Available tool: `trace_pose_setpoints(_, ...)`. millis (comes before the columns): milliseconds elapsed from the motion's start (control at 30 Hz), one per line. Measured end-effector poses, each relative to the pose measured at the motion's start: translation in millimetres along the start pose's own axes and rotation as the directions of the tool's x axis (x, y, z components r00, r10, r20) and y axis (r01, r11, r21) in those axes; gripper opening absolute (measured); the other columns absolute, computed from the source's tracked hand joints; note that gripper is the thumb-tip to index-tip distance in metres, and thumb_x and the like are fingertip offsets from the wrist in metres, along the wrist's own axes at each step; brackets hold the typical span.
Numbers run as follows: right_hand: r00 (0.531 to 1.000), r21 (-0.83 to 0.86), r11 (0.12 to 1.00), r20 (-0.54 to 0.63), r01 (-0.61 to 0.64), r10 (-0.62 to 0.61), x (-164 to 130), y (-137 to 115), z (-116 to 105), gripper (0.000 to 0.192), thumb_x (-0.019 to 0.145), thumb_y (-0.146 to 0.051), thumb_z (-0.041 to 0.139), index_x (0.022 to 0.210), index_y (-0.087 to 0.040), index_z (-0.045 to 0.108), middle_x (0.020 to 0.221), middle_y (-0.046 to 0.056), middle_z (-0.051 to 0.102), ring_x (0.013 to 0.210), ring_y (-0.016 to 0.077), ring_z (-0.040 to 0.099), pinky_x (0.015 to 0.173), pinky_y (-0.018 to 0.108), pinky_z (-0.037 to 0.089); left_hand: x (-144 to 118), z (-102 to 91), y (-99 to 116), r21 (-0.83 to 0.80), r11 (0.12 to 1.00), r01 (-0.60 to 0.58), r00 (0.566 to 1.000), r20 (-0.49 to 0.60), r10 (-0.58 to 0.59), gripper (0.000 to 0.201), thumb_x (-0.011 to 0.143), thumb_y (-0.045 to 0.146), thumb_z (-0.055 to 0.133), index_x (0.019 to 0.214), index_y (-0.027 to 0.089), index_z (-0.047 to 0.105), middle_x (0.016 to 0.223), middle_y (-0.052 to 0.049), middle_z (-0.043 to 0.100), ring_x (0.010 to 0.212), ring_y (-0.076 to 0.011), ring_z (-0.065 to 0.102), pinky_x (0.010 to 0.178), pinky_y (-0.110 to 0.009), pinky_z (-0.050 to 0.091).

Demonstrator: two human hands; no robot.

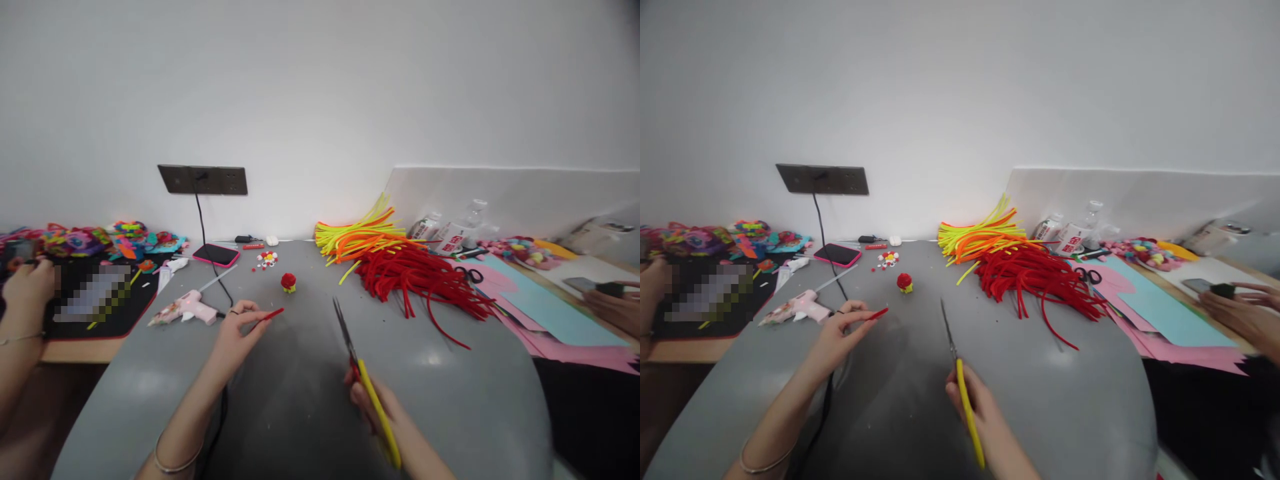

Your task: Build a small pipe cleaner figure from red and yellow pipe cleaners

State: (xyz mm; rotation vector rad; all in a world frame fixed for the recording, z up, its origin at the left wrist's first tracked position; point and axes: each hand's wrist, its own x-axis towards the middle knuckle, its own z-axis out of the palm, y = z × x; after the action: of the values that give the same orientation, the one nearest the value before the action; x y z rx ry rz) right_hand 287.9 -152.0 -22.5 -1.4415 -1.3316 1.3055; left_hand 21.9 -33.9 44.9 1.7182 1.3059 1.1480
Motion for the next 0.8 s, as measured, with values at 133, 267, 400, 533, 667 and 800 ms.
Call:
trace_pose_setpoints(133, 0.945, -0.449, 0.89, -0.317, -0.073, -0.082, 26, -9, -38, 0.045, 0.08, -0.052, 0.057, 0.107, -0.017, 0.061, 0.087, 0.01, 0.068, 0.078, 0.0266, 0.063, 0.071, 0.036, 0.048, -1, -6.1, 3, -0.056, 0.997, 0.053, 0.995, 0.09, -0.048, 0.02, 0.072, 0.038, 0.071, 0.078, 0.02, 0.079, 0.065, -0.004, 0.062, 0.061, -0.0157, 0.055, 0.056, -0.025, 0.043)
trace_pose_setpoints(267, 0.887, -0.641, 0.765, -0.385, -0.06, -0.253, 48, -5, -65, 0.05, 0.079, -0.045, 0.056, 0.117, -0.013, 0.061, 0.107, 0.016, 0.066, 0.094, 0.031, 0.063, 0.085, 0.042, 0.047, -8, -3.8, 1, -0.3, 0.907, 0.297, 0.95, 0.189, -0.249, 0.028, 0.071, 0.042, 0.074, 0.083, 0.017, 0.077, 0.067, -0.006, 0.069, 0.059, -0.0146, 0.057, 0.053, -0.023, 0.043)
trace_pose_setpoints(400, 0.796, -0.742, 0.67, -0.426, -0.036, -0.43, 67, 2, -66, 0.052, 0.08, -0.046, 0.055, 0.117, -0.01, 0.061, 0.105, 0.019, 0.062, 0.096, 0.0326, 0.059, 0.087, 0.047, 0.046, -19, 5.9, -1, -0.601, 0.658, 0.455, 0.89, 0.291, -0.35, 0.037, 0.07, 0.043, 0.078, 0.092, 0.013, 0.076, 0.079, -0.01, 0.072, 0.063, -0.012, 0.058, 0.054, -0.02, 0.044)
trace_pose_setpoints(533, 0.712, -0.736, 0.676, -0.456, 0.036, -0.535, 79, 4, -53, 0.043, 0.081, -0.046, 0.057, 0.109, -0.015, 0.065, 0.101, 0.015, 0.06, 0.097, 0.0313, 0.057, 0.086, 0.047, 0.046, -24, 19.9, 4, -0.755, 0.426, 0.498, 0.854, 0.345, -0.389, 0.038, 0.069, 0.039, 0.081, 0.095, 0.012, 0.076, 0.08, -0.009, 0.07, 0.065, -0.0099, 0.058, 0.056, -0.018, 0.045)
trace_pose_setpoints(667, 0.683, -0.613, 0.771, -0.49, 0.172, -0.541, 86, -8, -42, 0.03, 0.082, -0.042, 0.059, 0.1, -0.018, 0.063, 0.098, 0.011, 0.06, 0.093, 0.0273, 0.058, 0.085, 0.044, 0.047, -14, 30.7, 3, -0.764, 0.377, 0.524, 0.839, 0.386, -0.384, 0.039, 0.068, 0.038, 0.083, 0.095, 0.01, 0.075, 0.081, -0.008, 0.069, 0.068, -0.0105, 0.059, 0.059, -0.019, 0.046)
trace_pose_setpoints(800, 0.756, -0.324, 0.876, -0.45, 0.358, -0.475, 91, -33, -20, 0.026, 0.081, -0.041, 0.064, 0.095, -0.019, 0.063, 0.083, 0.006, 0.061, 0.077, 0.0221, 0.059, 0.073, 0.036, 0.049, 5, 41.2, -3, -0.759, 0.375, 0.532, 0.837, 0.404, -0.37, 0.039, 0.068, 0.037, 0.082, 0.097, 0.011, 0.075, 0.083, -0.007, 0.069, 0.069, -0.0105, 0.059, 0.06, -0.02, 0.045)
